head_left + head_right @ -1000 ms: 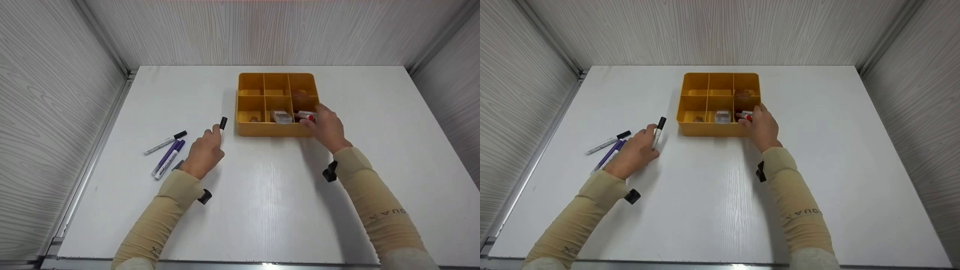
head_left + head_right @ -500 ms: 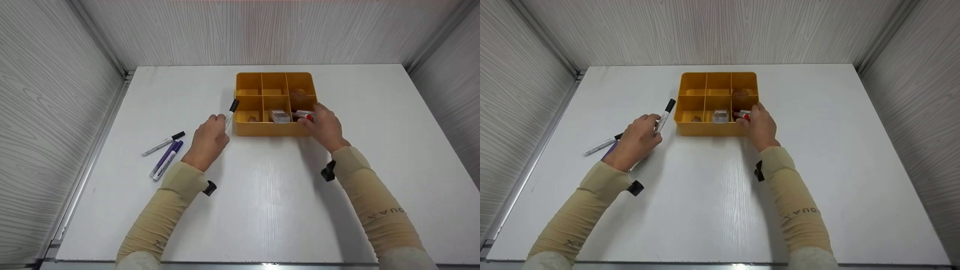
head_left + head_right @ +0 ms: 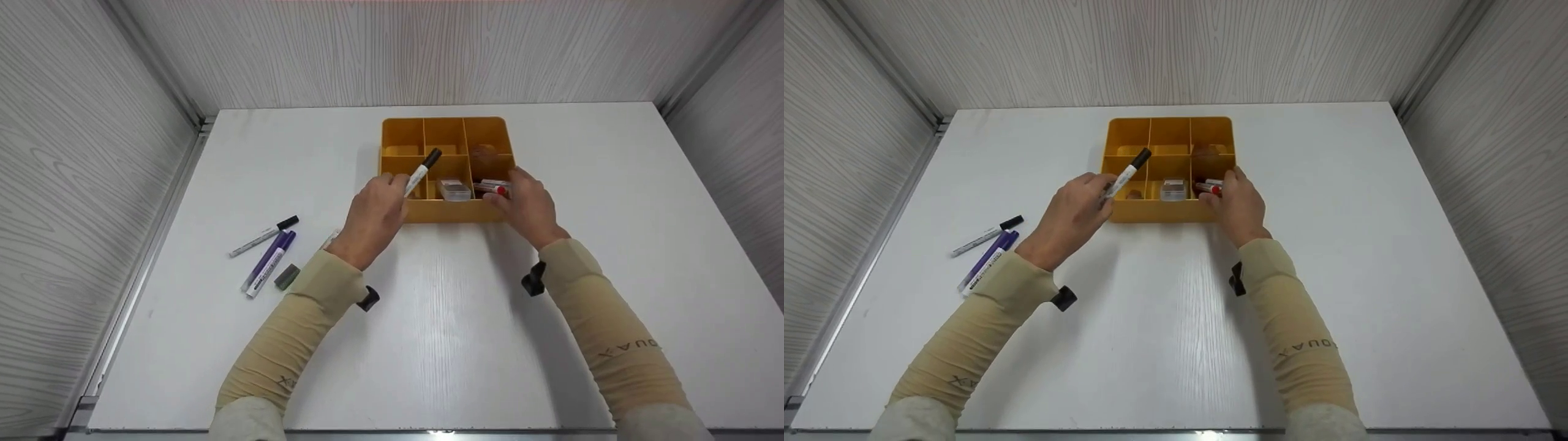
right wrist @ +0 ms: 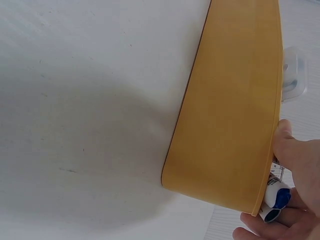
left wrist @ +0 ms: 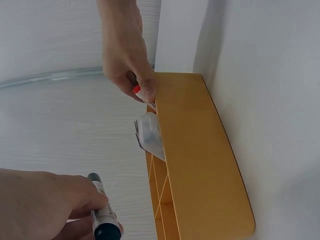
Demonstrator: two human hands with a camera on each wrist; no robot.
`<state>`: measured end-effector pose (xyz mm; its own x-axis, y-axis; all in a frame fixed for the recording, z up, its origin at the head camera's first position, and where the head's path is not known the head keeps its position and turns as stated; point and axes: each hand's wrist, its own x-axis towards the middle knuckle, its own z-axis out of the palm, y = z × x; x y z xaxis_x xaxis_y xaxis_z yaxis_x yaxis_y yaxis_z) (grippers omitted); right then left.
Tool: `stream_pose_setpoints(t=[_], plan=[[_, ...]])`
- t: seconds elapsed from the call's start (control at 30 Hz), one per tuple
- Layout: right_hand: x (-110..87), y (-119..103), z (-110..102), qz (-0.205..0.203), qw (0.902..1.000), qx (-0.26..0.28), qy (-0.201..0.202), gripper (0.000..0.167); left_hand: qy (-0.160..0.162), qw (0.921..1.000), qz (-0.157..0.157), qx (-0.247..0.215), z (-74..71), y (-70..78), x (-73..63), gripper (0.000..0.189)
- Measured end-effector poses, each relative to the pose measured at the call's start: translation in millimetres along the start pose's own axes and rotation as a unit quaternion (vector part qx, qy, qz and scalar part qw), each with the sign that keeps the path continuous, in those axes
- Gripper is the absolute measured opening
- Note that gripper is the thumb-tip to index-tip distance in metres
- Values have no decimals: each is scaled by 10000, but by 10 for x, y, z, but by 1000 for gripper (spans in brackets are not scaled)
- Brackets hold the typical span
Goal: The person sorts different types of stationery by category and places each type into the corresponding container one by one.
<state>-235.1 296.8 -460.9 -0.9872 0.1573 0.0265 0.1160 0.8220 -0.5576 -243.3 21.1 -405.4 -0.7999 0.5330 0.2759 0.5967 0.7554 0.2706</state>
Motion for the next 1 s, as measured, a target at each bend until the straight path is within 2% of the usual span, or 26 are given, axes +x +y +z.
stream_pose_setpoints(t=[0.17,0.33,0.53,0.83,1.0], plan=[[-10,-6,-8,-48,10000,-6,20,62,-129,9997,190,-11,44,165,158,26],[-20,6,1,-154,9997,-97,161,60,-479,9985,250,-71,106,343,352,24],[-24,10,13,-324,9984,-288,365,59,-788,9961,358,166,190,537,554,25],[-23,2,2,-274,9991,-218,247,60,-822,9943,552,404,346,646,725,19],[-18,13,6,-325,9989,-195,283,60,-926,9938,490,369,434,705,769,20]])
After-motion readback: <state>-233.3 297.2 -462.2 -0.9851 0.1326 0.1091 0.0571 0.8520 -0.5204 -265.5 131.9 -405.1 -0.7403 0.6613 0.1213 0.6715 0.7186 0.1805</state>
